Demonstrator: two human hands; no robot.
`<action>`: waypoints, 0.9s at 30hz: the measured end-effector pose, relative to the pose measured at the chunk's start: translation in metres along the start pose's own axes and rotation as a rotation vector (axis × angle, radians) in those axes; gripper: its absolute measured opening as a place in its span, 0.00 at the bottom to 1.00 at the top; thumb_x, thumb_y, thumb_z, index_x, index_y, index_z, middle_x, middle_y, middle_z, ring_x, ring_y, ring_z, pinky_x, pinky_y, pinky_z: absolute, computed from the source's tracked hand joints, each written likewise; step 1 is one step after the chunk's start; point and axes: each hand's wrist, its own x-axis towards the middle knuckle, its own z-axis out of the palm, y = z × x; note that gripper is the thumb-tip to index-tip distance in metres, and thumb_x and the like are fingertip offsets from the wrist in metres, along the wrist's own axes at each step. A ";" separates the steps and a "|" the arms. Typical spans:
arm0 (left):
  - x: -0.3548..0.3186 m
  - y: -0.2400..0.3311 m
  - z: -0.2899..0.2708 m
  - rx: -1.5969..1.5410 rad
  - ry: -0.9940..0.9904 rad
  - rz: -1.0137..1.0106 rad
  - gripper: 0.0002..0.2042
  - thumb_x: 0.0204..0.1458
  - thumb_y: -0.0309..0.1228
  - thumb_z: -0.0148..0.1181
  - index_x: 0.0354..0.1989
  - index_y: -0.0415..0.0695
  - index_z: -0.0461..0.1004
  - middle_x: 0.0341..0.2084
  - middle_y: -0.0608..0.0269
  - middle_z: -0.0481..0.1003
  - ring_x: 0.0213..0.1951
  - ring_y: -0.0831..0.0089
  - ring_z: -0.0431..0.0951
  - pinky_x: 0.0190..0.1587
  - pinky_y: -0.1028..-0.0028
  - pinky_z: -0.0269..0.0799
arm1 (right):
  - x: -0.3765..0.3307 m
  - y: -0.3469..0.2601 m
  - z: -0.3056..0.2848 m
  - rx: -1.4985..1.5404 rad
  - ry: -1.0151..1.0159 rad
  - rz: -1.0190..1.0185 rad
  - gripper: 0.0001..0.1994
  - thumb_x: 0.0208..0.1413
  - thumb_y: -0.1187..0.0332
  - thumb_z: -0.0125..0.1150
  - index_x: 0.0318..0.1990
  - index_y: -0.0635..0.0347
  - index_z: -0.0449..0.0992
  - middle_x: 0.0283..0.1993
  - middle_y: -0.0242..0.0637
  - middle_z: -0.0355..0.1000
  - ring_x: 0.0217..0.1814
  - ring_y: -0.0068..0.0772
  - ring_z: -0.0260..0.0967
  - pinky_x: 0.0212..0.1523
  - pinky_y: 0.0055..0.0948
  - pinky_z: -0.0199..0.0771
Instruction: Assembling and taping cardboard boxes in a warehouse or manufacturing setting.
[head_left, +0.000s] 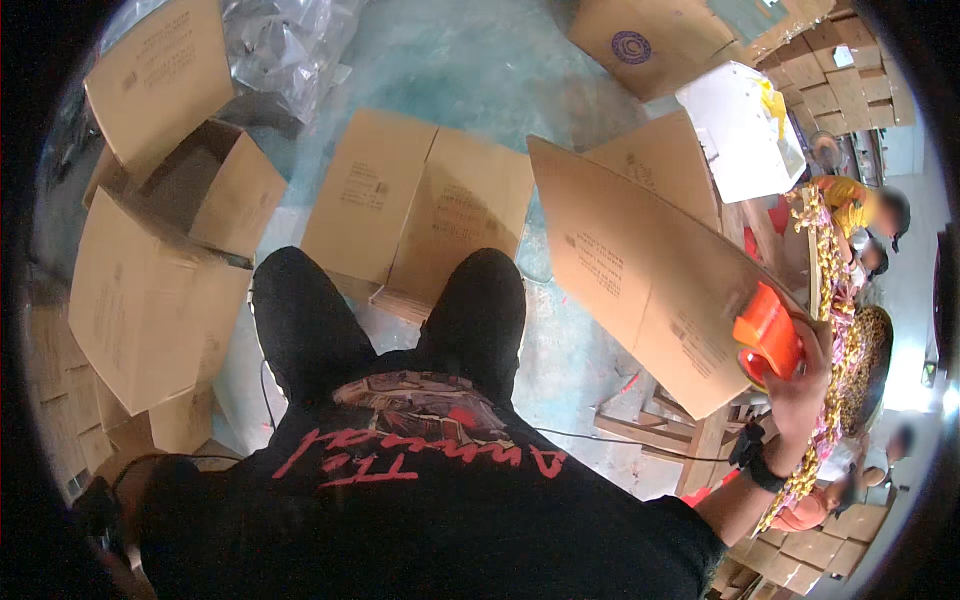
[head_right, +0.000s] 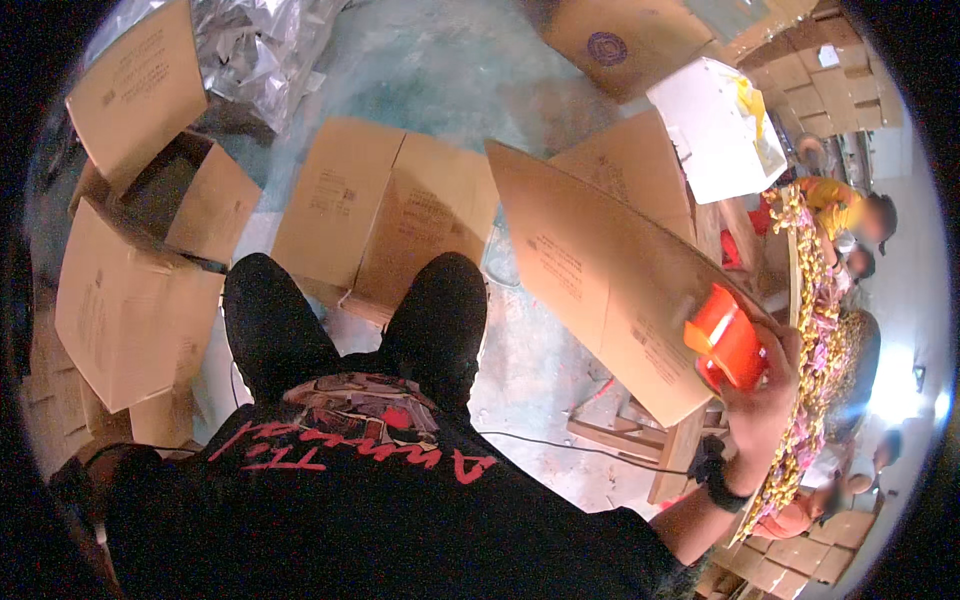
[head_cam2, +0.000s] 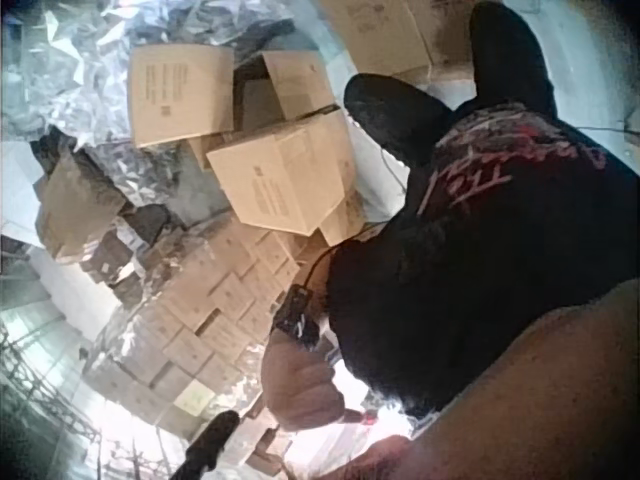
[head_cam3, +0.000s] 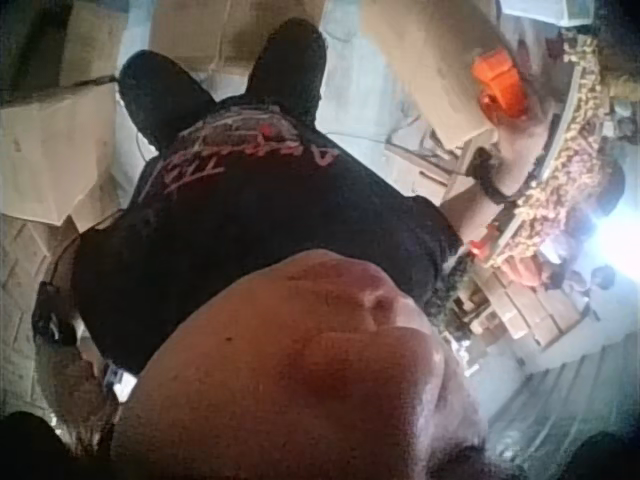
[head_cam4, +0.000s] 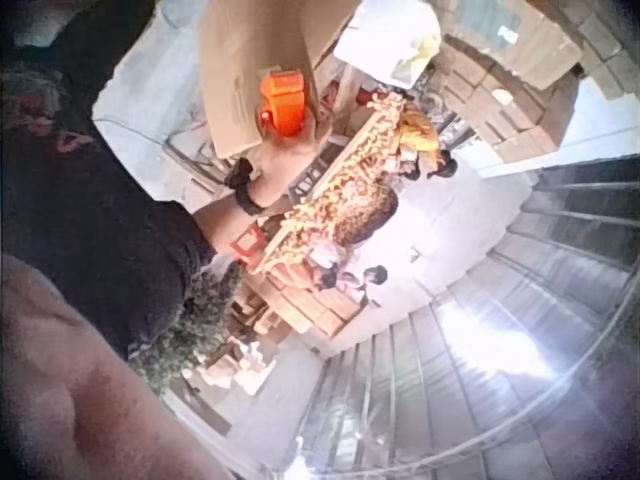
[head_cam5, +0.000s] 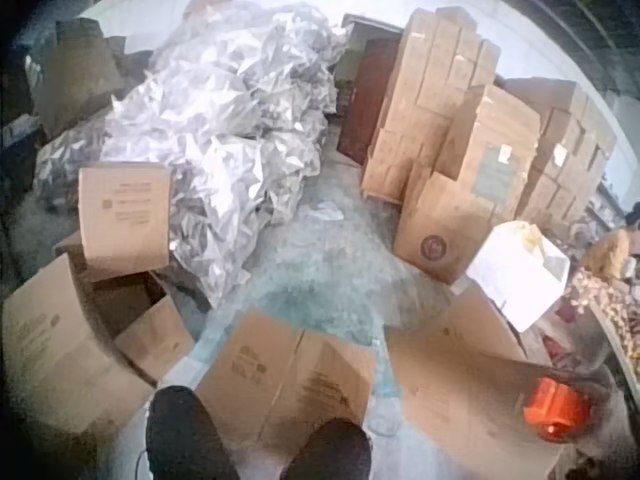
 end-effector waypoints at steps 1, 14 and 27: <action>-0.003 -0.002 0.002 -0.011 -0.015 -0.001 0.30 0.47 0.29 0.67 0.61 0.40 0.68 0.58 0.47 0.71 0.63 0.54 0.67 0.67 0.58 0.57 | -0.005 -0.005 -0.014 -0.019 -0.011 -0.017 0.27 0.32 0.79 0.71 0.48 0.65 0.76 0.47 0.40 0.69 0.51 0.41 0.68 0.54 0.34 0.70; -0.003 -0.007 -0.033 0.033 -0.145 0.062 0.30 0.47 0.27 0.67 0.62 0.41 0.68 0.58 0.49 0.71 0.64 0.54 0.67 0.69 0.58 0.55 | -0.082 0.001 -0.081 -0.175 0.366 -0.092 0.21 0.50 0.74 0.62 0.53 0.68 0.71 0.54 0.45 0.72 0.57 0.43 0.73 0.59 0.41 0.74; -0.003 0.011 0.016 -0.763 -0.530 -0.196 0.17 0.35 0.20 0.72 0.38 0.38 0.77 0.34 0.54 0.77 0.38 0.59 0.79 0.42 0.65 0.73 | -0.098 -0.023 -0.042 0.486 0.388 -0.148 0.13 0.57 0.66 0.56 0.46 0.62 0.73 0.52 0.47 0.72 0.49 0.42 0.75 0.53 0.40 0.77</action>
